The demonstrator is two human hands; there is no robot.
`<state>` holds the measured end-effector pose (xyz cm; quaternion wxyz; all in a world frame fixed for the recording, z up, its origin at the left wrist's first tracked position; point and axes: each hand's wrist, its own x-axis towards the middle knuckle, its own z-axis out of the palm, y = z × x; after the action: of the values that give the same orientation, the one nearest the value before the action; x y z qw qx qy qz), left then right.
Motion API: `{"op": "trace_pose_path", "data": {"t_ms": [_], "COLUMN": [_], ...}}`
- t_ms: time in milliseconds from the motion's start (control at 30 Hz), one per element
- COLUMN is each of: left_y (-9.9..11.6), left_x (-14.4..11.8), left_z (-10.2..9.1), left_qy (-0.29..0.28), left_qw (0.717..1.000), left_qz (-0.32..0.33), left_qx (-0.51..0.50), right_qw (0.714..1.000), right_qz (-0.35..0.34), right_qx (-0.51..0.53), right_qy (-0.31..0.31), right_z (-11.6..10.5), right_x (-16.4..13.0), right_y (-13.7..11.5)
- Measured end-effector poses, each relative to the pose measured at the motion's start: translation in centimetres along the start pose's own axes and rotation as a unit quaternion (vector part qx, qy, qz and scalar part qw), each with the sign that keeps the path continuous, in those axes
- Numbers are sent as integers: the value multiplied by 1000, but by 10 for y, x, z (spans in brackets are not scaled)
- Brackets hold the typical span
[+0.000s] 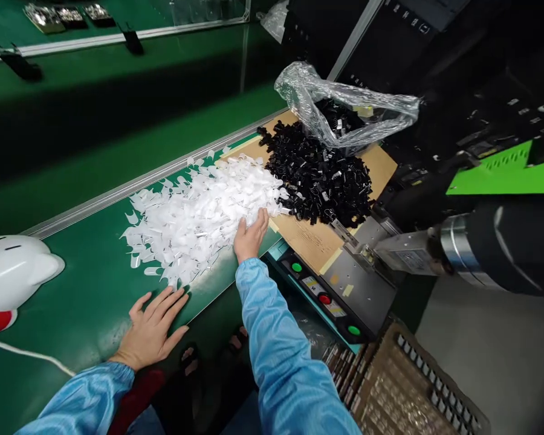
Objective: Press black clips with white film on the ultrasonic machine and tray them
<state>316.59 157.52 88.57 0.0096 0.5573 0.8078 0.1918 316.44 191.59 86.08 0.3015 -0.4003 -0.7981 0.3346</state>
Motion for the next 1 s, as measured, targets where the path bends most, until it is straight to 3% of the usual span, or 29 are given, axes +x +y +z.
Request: {"op": "trace_pose_path", "data": {"t_ms": [333,467,600,833,900,1000], "left_y": [-2,-2,-3,-4,-4,-4], "left_x": [0,0,0,-1,1,1], "left_z": [1,1,1,1,0,-4], "left_qy": [5,12,-2,-7,-17,-32], "left_qw": [1000,999,1000,1000,1000,999], "left_qz": [-8,-13,-1,-8,-13,-33], "left_qx": [-20,-28,-23,-15,-15,-28], "right_qw": [999,998,998,998,998,998], "right_qz": [47,39,49,13,-2,-20], "right_qx": [12,24,12,-2,13,34], "right_qy": [-23,-44,-26,-56,-65,-54], "right_z": [35,24,14,25,18,-10], "right_x": [-16,-21,-31,-45,-46,-54], "right_y": [-46,-51,-49,-57,-59,-52]}}
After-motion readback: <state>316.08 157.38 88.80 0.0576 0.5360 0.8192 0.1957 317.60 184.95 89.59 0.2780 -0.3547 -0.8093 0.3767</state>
